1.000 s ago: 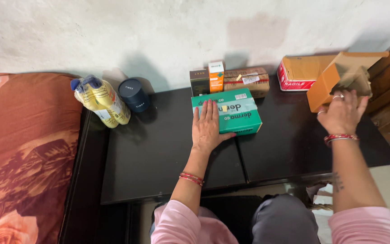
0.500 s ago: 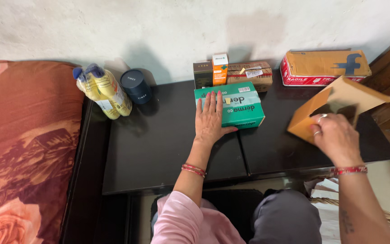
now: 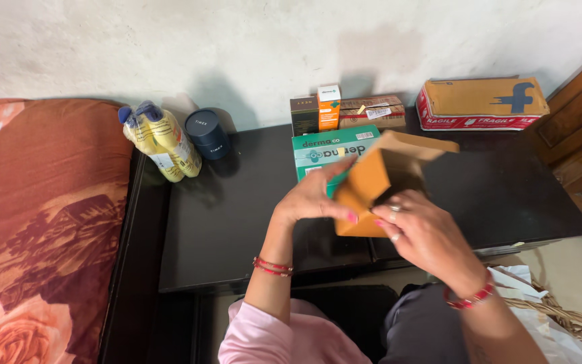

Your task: The person packs several small figurines into a green cardboard box, then places a bottle of liquid and a cylindrical container into separate cardboard boxes. The person closes the boxes and stacks them on the table.

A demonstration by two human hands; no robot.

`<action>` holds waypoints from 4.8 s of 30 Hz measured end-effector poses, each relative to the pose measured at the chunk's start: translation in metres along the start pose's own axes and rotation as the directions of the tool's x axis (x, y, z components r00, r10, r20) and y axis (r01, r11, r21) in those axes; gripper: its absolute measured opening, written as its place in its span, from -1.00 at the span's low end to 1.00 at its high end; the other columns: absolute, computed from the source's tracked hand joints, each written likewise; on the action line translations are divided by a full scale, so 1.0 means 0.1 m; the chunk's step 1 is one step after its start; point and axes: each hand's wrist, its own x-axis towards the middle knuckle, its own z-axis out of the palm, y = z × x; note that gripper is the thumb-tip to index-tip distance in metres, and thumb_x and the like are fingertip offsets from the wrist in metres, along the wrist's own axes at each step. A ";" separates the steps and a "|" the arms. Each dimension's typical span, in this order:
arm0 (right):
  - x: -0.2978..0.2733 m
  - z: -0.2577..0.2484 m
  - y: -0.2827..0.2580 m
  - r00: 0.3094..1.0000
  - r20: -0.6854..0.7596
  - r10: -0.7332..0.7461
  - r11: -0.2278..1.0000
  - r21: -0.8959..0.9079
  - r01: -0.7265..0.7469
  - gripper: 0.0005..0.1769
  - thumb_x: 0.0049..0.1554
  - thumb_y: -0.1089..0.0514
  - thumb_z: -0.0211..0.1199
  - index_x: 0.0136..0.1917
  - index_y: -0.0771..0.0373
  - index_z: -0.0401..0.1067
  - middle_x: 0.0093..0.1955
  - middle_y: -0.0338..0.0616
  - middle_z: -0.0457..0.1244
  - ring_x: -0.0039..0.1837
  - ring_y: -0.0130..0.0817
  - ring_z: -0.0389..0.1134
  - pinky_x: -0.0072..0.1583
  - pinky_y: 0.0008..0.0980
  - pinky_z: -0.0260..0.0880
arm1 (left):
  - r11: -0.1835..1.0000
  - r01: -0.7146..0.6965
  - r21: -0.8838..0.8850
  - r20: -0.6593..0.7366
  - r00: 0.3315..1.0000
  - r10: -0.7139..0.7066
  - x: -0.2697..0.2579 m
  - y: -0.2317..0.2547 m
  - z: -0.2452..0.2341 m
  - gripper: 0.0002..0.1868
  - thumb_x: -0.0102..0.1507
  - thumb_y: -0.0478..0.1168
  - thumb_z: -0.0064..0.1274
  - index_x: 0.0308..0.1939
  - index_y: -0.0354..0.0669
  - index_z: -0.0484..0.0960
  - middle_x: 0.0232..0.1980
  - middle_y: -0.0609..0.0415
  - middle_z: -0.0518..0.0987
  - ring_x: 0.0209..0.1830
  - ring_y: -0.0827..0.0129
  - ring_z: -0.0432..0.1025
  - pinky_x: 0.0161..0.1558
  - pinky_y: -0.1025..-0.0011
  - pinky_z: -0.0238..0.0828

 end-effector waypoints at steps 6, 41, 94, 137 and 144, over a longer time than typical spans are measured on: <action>0.24 0.18 -0.05 0.949 -0.253 -0.189 0.973 0.080 0.216 -0.62 0.04 0.32 0.29 0.15 0.27 0.56 0.00 -0.10 0.32 0.13 -0.08 0.37 0.16 -0.16 0.41 | 0.972 0.233 0.005 -0.124 0.965 -0.231 -0.13 0.46 -0.16 0.23 -0.21 0.02 0.52 0.47 -0.25 0.28 0.30 -0.03 0.56 0.30 0.22 0.48 0.34 0.29 0.37; 0.56 0.67 3.81 0.951 -0.007 0.308 0.698 -0.678 -0.230 -0.44 0.13 0.12 0.37 0.41 0.09 0.48 0.12 -0.07 0.29 0.28 -0.05 0.34 0.18 -0.01 0.42 | 0.799 0.599 -0.042 -0.989 0.089 -0.118 -0.13 -0.88 -0.02 0.42 0.06 -0.09 0.47 0.49 -0.63 -0.42 0.56 -0.56 -0.11 0.62 -0.29 -0.19 0.54 -0.01 -0.27; 1.21 2.04 1.25 0.930 0.234 -0.285 0.828 -0.429 0.362 -0.03 0.22 -0.40 0.16 0.75 -0.25 -0.14 0.67 0.07 -0.09 0.64 0.08 -0.08 0.49 0.14 -0.09 | 0.792 -0.023 -0.610 -0.572 0.706 -0.419 -1.57 0.28 -1.23 -0.81 0.26 -0.31 0.09 -0.24 -0.48 0.63 -0.22 -0.22 0.70 -0.32 0.24 0.61 -0.19 0.32 0.62; 0.31 0.75 2.73 0.948 -0.212 0.239 0.961 -0.085 -0.262 0.02 0.01 0.13 0.49 0.65 0.24 0.13 0.63 0.41 -0.06 0.63 0.34 -0.09 0.46 0.07 0.10 | 0.724 0.322 -0.609 -0.283 0.765 -0.579 -0.17 -0.89 -0.16 -0.60 0.32 -0.01 0.15 0.09 -0.21 0.67 -0.03 0.18 0.65 0.02 0.58 0.45 0.17 0.53 0.31; 0.04 0.78 1.75 0.852 -0.067 0.520 0.833 0.262 -0.488 -0.76 0.21 0.07 0.34 0.13 0.14 0.56 0.11 -0.03 0.42 0.12 -0.16 0.50 0.17 -0.28 0.48 | 0.747 0.344 -0.568 -0.311 0.752 -0.582 -0.24 -0.98 -0.13 -0.62 0.38 0.01 0.02 0.06 -0.19 0.69 -0.09 0.26 0.66 -0.04 0.64 0.42 0.11 0.58 0.30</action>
